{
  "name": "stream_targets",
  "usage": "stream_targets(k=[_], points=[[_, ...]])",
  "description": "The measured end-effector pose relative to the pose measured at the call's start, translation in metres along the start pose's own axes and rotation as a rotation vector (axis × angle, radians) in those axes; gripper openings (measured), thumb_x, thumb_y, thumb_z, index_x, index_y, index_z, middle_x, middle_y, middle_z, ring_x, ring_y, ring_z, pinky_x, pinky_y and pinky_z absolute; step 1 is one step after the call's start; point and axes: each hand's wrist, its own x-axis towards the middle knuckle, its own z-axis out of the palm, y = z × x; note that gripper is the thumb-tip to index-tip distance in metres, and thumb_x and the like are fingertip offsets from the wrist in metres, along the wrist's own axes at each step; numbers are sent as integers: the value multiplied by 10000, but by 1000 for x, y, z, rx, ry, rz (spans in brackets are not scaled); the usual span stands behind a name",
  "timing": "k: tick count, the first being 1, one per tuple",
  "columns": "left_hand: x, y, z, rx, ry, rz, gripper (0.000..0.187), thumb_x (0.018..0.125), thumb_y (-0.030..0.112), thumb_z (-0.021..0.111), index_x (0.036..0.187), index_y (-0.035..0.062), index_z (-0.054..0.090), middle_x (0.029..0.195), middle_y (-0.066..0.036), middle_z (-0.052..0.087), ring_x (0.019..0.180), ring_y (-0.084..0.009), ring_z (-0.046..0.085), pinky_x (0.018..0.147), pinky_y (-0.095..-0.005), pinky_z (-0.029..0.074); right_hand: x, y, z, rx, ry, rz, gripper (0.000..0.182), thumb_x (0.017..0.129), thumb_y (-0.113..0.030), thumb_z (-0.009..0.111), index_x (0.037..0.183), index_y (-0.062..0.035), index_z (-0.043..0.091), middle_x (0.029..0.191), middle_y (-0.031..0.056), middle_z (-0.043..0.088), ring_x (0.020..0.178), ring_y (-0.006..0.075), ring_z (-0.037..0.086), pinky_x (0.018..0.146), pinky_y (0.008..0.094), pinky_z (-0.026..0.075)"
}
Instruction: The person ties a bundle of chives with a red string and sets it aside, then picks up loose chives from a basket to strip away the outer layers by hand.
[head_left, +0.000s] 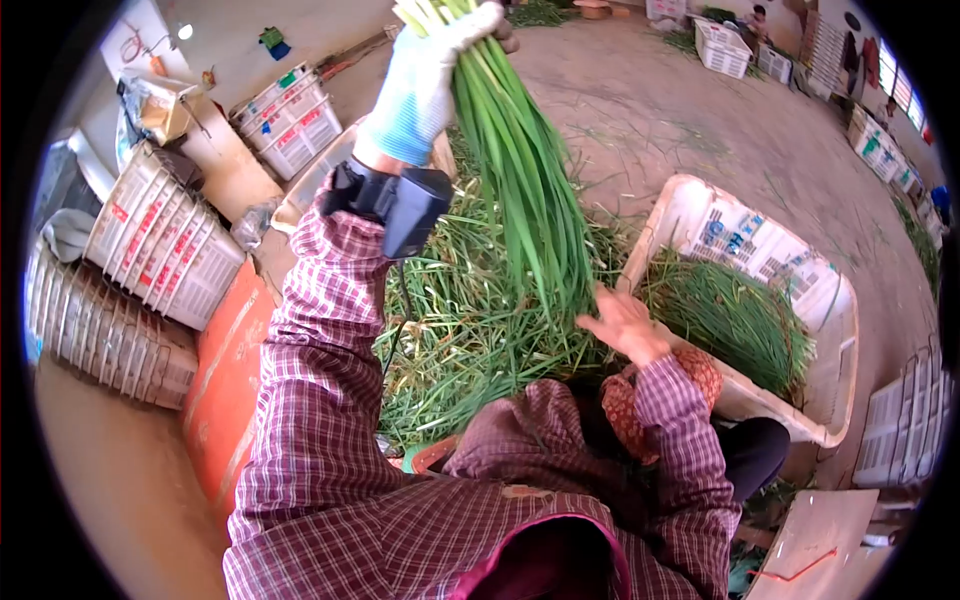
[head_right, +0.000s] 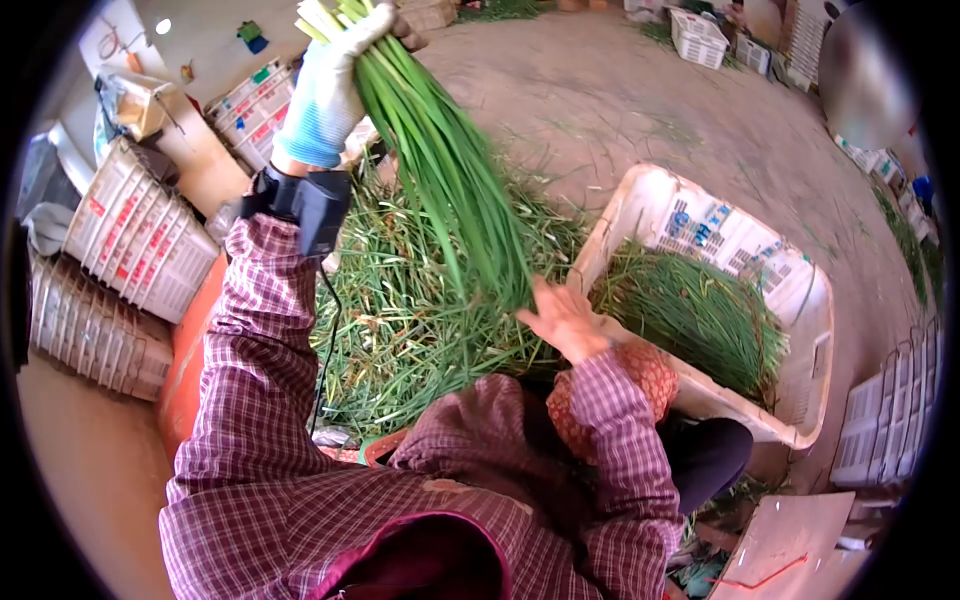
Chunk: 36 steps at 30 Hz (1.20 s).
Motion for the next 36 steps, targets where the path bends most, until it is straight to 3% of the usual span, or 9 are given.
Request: stream_targets(k=[1,4,8,14,19,24,30,35,36], points=[[-5,6,0,196,-46,107,212,886,215,617,986,39,555,880,-58,589,822,-179,574,817,-319,481,-9,-6,-21,81,-171,122,675,850,-387,624,1363,-18,385,1226,279,537,1127,366,552,996,422,425],[-23,-23,21,276,-16,187,190,838,165,697,984,85,606,907,8,643,789,-111,614,719,-274,531,-13,28,-28,35,283,42,748,821,-393,673,1392,-28,355,1398,252,393,1108,313,567,950,387,462],[-55,-74,68,746,-118,775,356,599,81,682,940,162,619,816,-15,600,759,-242,594,681,-354,474,-20,-5,-63,499,713,-130,883,709,-304,793,1408,-27,330,1344,187,460,1204,335,486,1015,408,402],[-109,-82,129,648,-239,830,371,567,335,648,909,195,616,879,-8,544,819,-237,533,711,-380,420,-14,-1,-4,398,760,-270,537,805,-219,684,1254,-21,465,1186,146,554,1072,236,553,883,372,484],[-112,-50,139,149,-191,449,353,577,47,690,919,98,621,784,-106,584,763,-282,598,734,-383,465,-15,-37,-34,876,943,-408,498,736,-173,735,1169,-34,533,1048,108,612,950,236,606,833,349,501],[-109,-20,142,-341,-175,138,147,764,56,742,791,31,600,892,-68,634,737,-97,611,597,-204,503,-15,-45,-67,895,1116,-442,471,680,-137,776,1102,-44,588,937,77,659,852,237,647,792,331,514],[-86,-5,128,-506,-304,389,236,865,134,649,1067,45,567,971,-105,642,936,-242,638,917,-421,491,-44,-29,-126,200,1348,-482,539,636,-17,738,1135,-116,559,892,66,644,761,206,655,634,317,549],[-73,-6,123,-1111,-487,35,293,944,198,505,1160,7,555,1245,-147,547,1268,-328,423,1122,-523,230,-152,-1,-206,-656,1198,-78,471,690,-72,709,1128,-204,597,940,16,675,793,186,676,635,280,549],[-71,-11,124,-1063,-104,-90,287,930,208,543,1170,52,556,1033,-106,621,1088,-263,531,1038,-424,352,-181,9,-218,-796,1177,-6,454,701,-72,700,1121,-215,604,937,13,673,789,197,673,636,280,541]])
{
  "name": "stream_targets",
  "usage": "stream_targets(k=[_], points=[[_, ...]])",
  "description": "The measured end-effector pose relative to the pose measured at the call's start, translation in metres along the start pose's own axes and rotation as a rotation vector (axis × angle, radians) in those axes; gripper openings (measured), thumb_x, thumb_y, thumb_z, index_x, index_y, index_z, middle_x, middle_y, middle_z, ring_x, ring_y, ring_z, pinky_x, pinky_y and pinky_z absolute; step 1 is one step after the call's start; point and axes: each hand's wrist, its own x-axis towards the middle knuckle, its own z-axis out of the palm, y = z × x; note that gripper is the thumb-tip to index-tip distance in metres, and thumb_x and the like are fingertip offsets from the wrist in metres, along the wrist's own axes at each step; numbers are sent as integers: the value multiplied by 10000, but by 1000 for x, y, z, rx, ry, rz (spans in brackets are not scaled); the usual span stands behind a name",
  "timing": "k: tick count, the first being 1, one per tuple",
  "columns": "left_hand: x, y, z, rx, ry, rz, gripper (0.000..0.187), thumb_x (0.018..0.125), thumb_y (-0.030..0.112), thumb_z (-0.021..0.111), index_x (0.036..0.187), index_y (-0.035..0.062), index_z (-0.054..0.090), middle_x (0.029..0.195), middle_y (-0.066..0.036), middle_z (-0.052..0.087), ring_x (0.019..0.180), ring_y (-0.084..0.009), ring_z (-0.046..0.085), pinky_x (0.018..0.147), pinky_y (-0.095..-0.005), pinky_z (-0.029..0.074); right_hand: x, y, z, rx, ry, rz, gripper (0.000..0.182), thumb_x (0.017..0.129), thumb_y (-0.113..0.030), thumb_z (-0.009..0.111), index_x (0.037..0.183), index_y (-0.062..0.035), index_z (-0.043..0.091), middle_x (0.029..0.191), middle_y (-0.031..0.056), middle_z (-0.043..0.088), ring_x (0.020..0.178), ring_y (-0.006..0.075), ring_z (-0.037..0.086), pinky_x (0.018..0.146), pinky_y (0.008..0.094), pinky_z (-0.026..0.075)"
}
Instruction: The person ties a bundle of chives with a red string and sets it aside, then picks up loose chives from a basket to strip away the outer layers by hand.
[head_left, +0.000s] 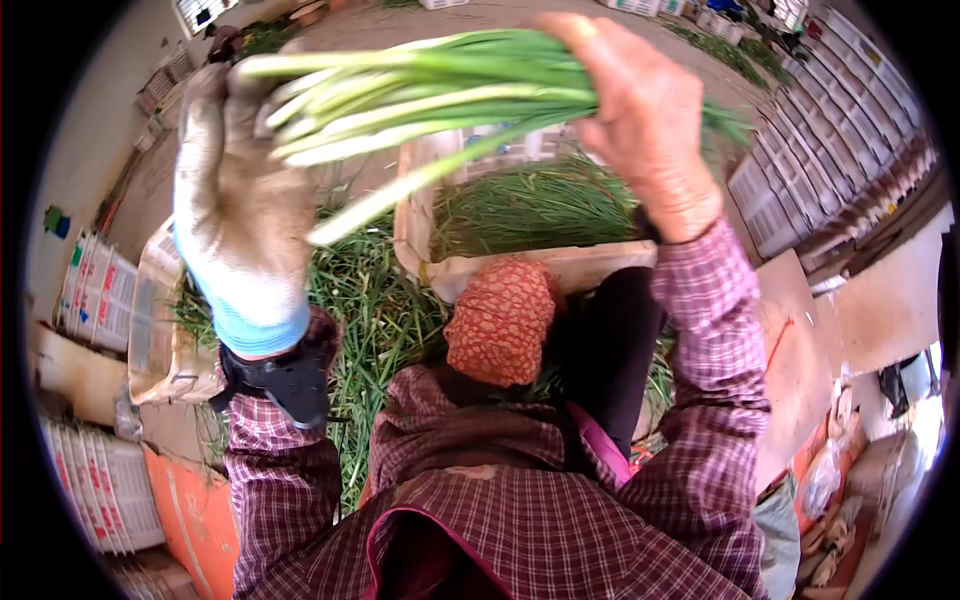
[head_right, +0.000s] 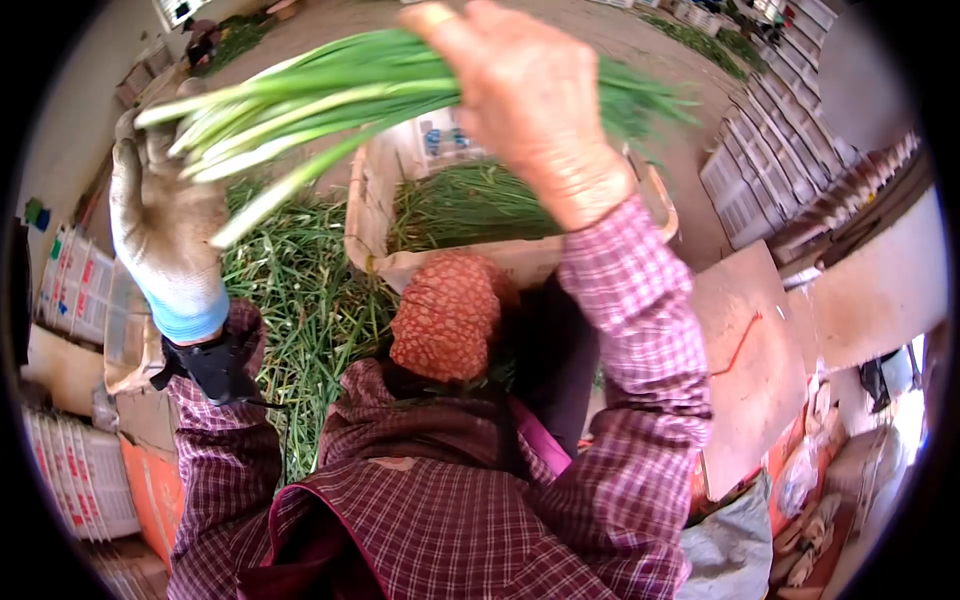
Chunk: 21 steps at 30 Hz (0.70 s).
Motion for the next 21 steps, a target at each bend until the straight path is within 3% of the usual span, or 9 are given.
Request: stream_targets(k=[2,4,7,10,12,15,18,20,21], points=[[2,-6,-8,42,-187,-34,226,922,192,552,1093,47,585,998,-98,614,1019,-224,539,1024,-416,343,-18,39,-54,-119,-99,-18,506,693,-78,707,1163,-219,583,955,30,671,800,238,666,670,297,543],[-5,-19,-26,265,-116,-63,173,917,196,565,1014,58,601,944,-78,607,967,-198,543,991,-418,369,-60,98,-101,-393,-231,54,484,716,-23,646,1159,-197,559,776,77,597,657,274,620,537,360,498],[-23,-50,-105,717,-100,-295,217,923,252,578,977,43,597,932,-41,598,932,-160,553,961,-384,404,-159,152,-209,-655,-453,333,494,733,-62,659,1192,-197,535,866,96,639,745,318,645,606,423,512],[-32,-77,-128,903,-74,-476,264,935,271,567,984,13,597,935,-47,612,912,-143,573,916,-332,441,-240,165,-245,-739,-658,621,460,754,-108,662,1185,-197,527,866,120,657,775,343,646,646,460,510],[-31,-95,-130,883,-105,-491,278,935,248,561,1035,-10,600,960,-77,630,926,-166,596,909,-328,453,-284,170,-255,-757,-742,760,387,782,-138,632,1155,-202,550,852,139,665,783,355,646,654,462,511],[-20,-121,-125,886,-179,-655,327,931,201,552,1153,-37,581,1053,-112,635,978,-188,610,927,-320,454,-328,168,-261,-730,-780,877,316,800,-184,625,1112,-197,582,852,166,664,771,374,642,638,467,505],[-10,-146,-107,960,-308,-692,243,917,136,560,1082,-38,601,998,-49,619,967,-132,569,873,-269,440,-339,157,-261,-640,-872,1005,473,717,-211,752,1146,-170,556,909,134,673,820,338,657,659,436,508],[-5,-166,-111,944,-472,-730,289,931,175,550,1137,-26,576,1056,-70,622,1012,-158,584,909,-290,438,-395,163,-266,-291,-679,1038,750,635,-202,813,1305,-156,479,1047,196,629,942,349,631,762,434,510],[-2,-174,-102,939,-542,-734,291,929,177,556,1136,-26,575,1061,-71,619,1020,-156,580,915,-287,435,-389,150,-266,-256,-738,1104,882,582,-224,846,1357,-153,432,1119,198,596,1023,373,588,826,455,490]])
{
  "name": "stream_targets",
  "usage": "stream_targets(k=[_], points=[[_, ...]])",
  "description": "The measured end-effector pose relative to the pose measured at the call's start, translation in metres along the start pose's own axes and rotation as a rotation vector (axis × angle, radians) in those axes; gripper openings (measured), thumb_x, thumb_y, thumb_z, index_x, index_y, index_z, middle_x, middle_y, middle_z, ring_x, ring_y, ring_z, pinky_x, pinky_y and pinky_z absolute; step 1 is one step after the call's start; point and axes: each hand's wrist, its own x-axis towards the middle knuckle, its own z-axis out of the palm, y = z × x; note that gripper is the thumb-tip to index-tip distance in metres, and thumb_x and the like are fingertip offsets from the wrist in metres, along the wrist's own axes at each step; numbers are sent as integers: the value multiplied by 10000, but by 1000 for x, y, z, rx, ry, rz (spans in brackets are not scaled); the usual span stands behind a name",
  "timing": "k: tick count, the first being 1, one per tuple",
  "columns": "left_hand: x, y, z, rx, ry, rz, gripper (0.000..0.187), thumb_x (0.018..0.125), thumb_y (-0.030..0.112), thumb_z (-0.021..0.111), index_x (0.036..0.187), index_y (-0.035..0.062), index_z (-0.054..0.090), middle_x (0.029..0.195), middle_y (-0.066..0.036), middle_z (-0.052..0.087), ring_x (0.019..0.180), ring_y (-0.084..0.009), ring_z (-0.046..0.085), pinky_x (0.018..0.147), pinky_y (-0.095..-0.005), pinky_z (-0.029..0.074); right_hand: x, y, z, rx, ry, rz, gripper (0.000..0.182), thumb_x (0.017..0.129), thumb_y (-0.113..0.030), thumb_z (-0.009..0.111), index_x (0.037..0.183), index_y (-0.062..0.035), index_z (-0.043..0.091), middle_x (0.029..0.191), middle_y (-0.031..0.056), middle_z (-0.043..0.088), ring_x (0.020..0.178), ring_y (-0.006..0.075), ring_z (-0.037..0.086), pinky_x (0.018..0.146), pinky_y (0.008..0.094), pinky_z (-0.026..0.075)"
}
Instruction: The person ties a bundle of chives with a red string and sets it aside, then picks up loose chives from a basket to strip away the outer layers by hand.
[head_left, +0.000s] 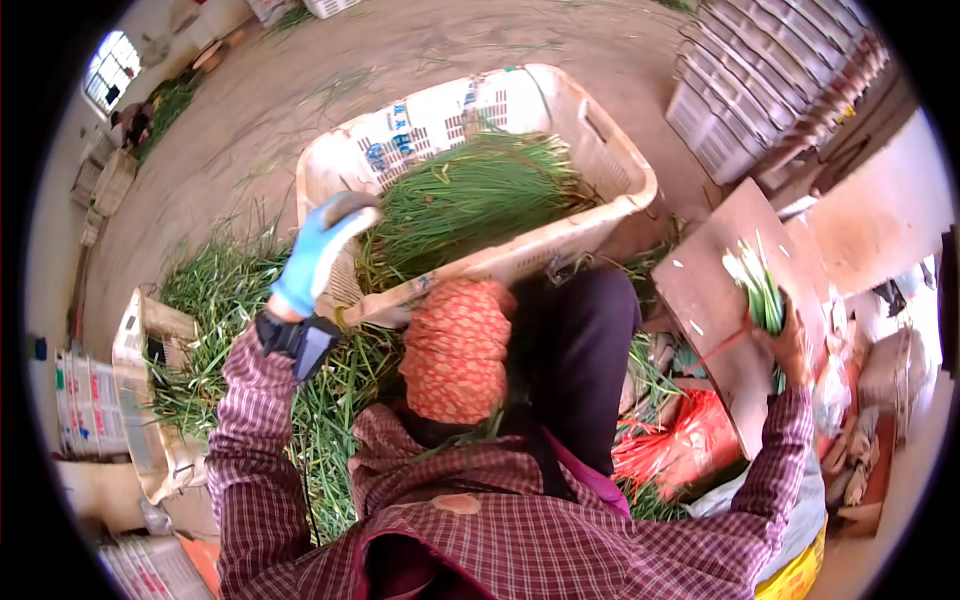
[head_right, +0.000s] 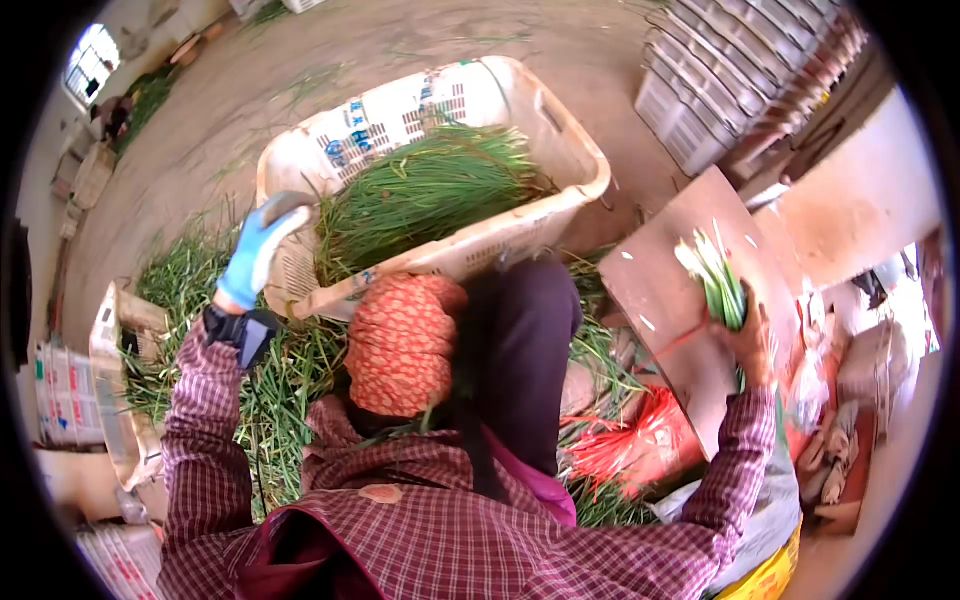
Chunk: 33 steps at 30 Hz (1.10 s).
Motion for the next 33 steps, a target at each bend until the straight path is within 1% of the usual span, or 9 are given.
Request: stream_targets(k=[1,6,10,12,17,19,23,27,33], points=[[9,6,6,24,-61,23,293,926,179,563,1135,-26,575,1066,-72,617,1028,-154,575,922,-284,431,-5,-10,-2,-189,-107,122,966,539,-249,868,1381,-141,407,1167,179,567,1080,377,549,889,467,462],[74,-29,30,-78,-284,-81,386,899,195,623,1196,-35,534,1093,-77,602,1048,-148,563,938,-284,435,16,-70,-18,-88,9,-165,857,653,-352,791,1361,-55,410,1268,168,501,1189,353,461,985,440,394],[136,-70,78,6,-459,-89,469,865,227,672,1230,-22,517,1131,-123,611,1070,-184,576,945,-308,449,23,-138,4,272,109,-96,545,905,-260,598,1319,44,415,1185,208,563,1083,318,550,988,391,387],[165,-96,103,116,-530,-41,515,851,261,686,1253,-8,508,1162,-147,608,1101,-218,573,961,-335,442,10,-186,22,674,92,113,530,918,-288,554,1328,22,425,1167,152,548,1086,250,536,955,375,398],[224,-140,179,575,-569,102,715,776,444,693,1300,14,464,1248,-231,540,1178,-347,515,1019,-391,388,-2,-279,66,1094,-42,203,467,908,-214,532,1291,38,439,1059,114,572,1005,206,556,925,346,425],[242,-162,203,659,-559,87,762,758,460,697,1320,16,435,1274,-236,512,1201,-359,487,1029,-405,373,-1,-281,74,1039,66,41,465,904,-255,548,1256,38,464,943,100,590,896,189,578,885,335,436],[258,-198,249,911,-389,217,889,701,461,735,1353,-4,350,1314,-226,443,1244,-362,423,1019,-431,364,3,-271,82,1007,-33,354,446,906,-302,581,1186,38,513,797,72,586,750,142,555,727,272,436],[260,-220,274,1046,-341,165,966,656,470,772,1356,-16,319,1299,-170,432,1238,-320,386,1028,-429,322,3,-262,96,907,40,216,366,898,-298,610,1090,12,574,709,57,563,628,139,533,605,264,414],[265,-227,287,1185,-295,172,887,651,414,776,1313,3,354,1121,-112,506,1076,-264,473,920,-393,369,3,-245,100,858,-90,92,319,905,-288,595,1055,-11,548,772,48,473,652,124,459,614,253,380]])
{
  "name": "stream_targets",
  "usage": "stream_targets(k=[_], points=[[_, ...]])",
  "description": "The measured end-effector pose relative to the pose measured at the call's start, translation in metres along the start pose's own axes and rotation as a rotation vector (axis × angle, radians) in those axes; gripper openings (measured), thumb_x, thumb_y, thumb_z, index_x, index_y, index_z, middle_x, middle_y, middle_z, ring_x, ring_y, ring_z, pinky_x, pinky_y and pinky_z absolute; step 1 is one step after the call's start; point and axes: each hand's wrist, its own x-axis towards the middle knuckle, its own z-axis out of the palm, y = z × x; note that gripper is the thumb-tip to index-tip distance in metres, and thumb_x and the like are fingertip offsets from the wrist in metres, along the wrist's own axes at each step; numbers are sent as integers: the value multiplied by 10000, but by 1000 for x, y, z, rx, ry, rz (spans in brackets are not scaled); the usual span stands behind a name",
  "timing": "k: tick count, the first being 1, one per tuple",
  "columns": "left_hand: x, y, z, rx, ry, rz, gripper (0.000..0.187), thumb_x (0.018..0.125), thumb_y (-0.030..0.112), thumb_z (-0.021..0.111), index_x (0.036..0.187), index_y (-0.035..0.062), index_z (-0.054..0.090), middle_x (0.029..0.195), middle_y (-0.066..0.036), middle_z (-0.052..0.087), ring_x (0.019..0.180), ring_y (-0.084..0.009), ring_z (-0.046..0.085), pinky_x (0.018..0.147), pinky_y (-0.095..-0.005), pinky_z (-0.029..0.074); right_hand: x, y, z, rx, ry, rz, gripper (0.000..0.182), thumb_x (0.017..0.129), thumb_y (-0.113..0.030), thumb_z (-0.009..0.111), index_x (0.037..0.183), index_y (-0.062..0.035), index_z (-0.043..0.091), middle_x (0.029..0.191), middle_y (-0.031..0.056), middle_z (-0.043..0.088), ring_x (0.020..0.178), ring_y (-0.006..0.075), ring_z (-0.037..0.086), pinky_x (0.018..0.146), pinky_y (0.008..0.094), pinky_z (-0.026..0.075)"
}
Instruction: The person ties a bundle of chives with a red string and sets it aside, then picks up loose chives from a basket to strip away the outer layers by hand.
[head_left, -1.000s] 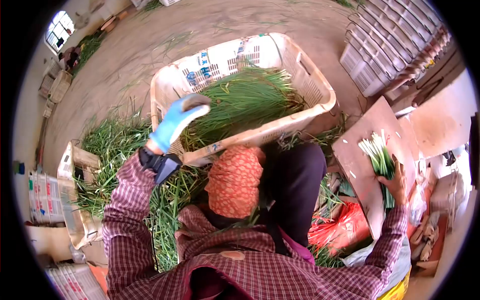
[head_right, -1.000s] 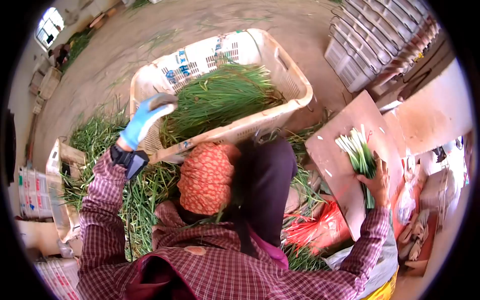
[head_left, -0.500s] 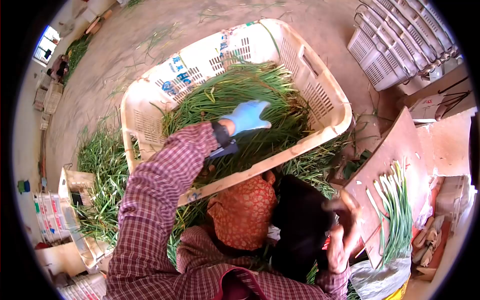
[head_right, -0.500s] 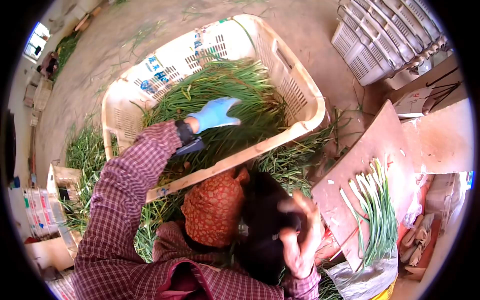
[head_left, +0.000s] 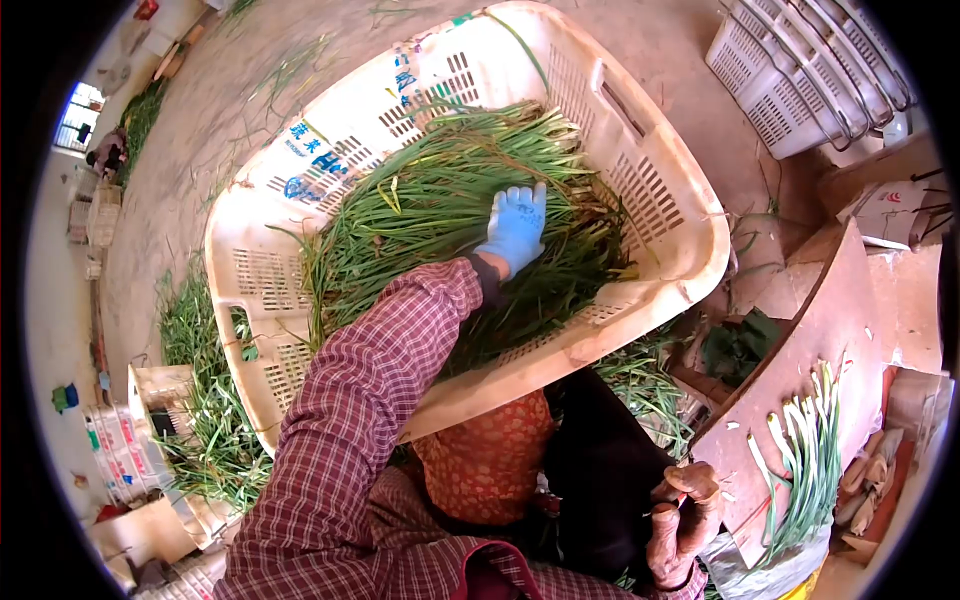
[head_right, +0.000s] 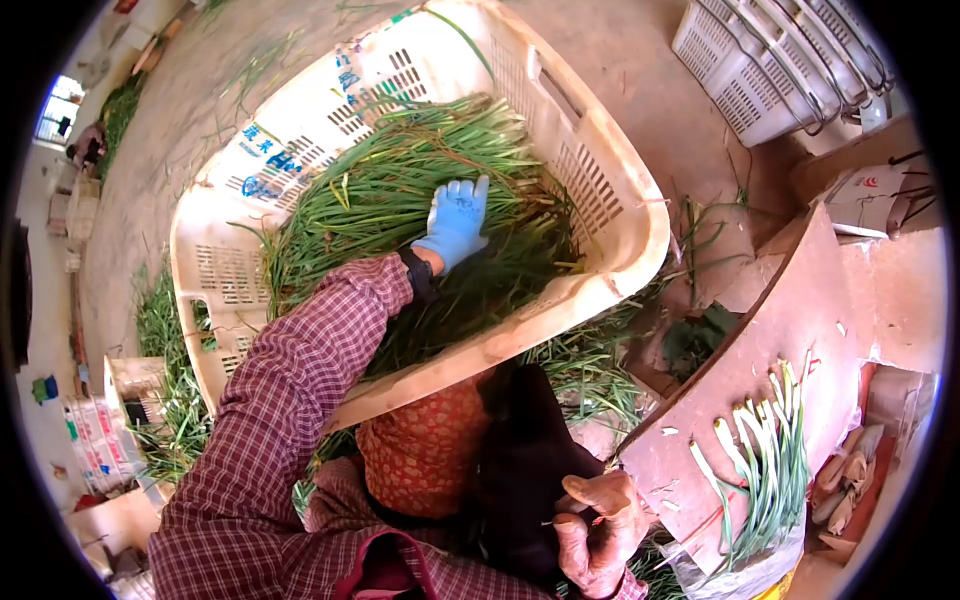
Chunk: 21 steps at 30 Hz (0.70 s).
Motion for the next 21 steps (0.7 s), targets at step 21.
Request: stream_targets(k=[21], points=[[-13,3,19,-133,-213,-118,693,672,354,732,1232,68,442,956,-127,612,902,-275,604,808,-401,421,20,2,0,-21,-29,-114,257,887,-299,627,874,-44,598,751,56,578,638,160,510,612,289,393]])
